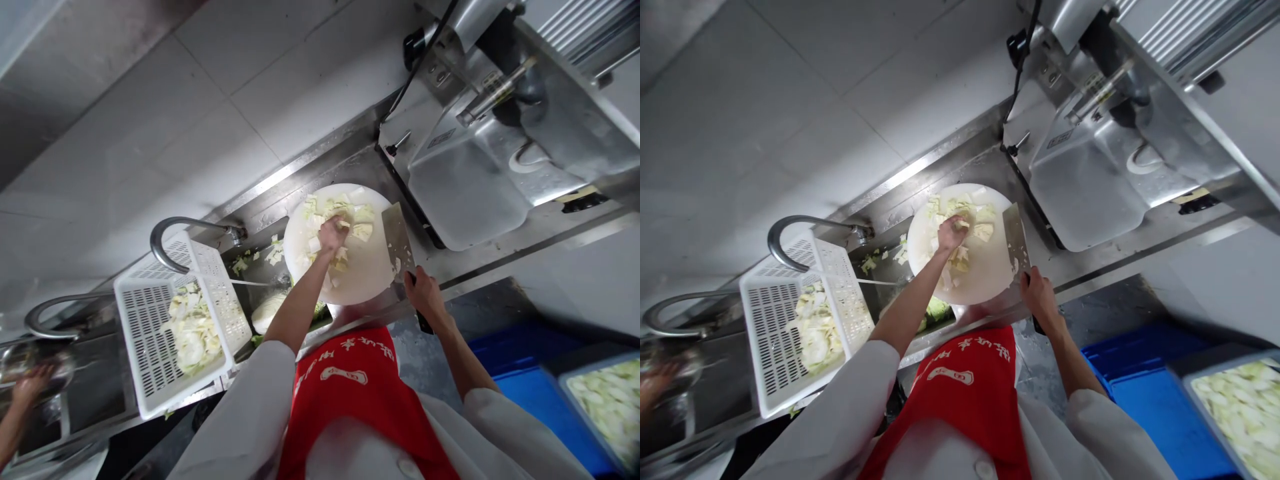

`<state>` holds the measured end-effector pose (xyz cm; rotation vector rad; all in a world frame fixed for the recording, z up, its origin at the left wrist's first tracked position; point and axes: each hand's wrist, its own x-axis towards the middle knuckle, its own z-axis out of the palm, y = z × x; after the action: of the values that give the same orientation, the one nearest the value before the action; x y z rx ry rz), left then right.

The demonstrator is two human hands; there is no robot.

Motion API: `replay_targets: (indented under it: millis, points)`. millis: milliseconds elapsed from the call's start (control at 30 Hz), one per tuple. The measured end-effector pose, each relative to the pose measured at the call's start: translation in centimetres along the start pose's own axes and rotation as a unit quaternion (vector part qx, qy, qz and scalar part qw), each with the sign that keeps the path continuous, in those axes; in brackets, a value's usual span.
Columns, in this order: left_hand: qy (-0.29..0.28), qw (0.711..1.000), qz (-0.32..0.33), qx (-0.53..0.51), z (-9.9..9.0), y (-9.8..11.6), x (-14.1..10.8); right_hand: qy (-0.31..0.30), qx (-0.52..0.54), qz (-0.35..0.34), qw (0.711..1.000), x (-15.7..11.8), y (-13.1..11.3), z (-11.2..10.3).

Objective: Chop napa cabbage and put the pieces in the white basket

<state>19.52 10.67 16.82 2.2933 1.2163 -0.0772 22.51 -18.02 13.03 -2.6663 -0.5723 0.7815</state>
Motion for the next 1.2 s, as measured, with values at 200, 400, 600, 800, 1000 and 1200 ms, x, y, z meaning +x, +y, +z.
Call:
replay_targets:
  millis: [200, 400, 600, 800, 1000, 1200]
  points:
    - [-0.042, 0.990, 0.071, 0.112, 1.3, 0.3, -0.7, 0.000, 0.006, 0.003, 1.000, 0.0, 0.0, 0.0]
    - [-0.081, 0.974, 0.093, 0.189, 2.6, 1.5, 0.0, 0.005, 0.012, -0.004, 1.000, -0.1, -0.2, 0.1]
    - [-0.100, 0.971, 0.100, 0.193, 2.7, 1.7, 0.9, 0.007, 0.006, -0.005, 1.000, -0.2, -0.3, 0.3]
    - [-0.072, 0.978, 0.074, 0.181, 3.6, 2.8, 0.5, -0.001, 0.000, -0.002, 1.000, -0.1, -0.3, -0.1]
    - [-0.059, 0.996, 0.001, 0.062, 2.5, 1.8, -0.2, 0.007, -0.005, -0.001, 1.000, 0.0, -0.1, -0.2]
    - [-0.077, 0.970, -0.028, -0.228, 0.0, -1.7, -2.0, 0.013, -0.008, 0.007, 1.000, 0.3, 0.2, 0.1]
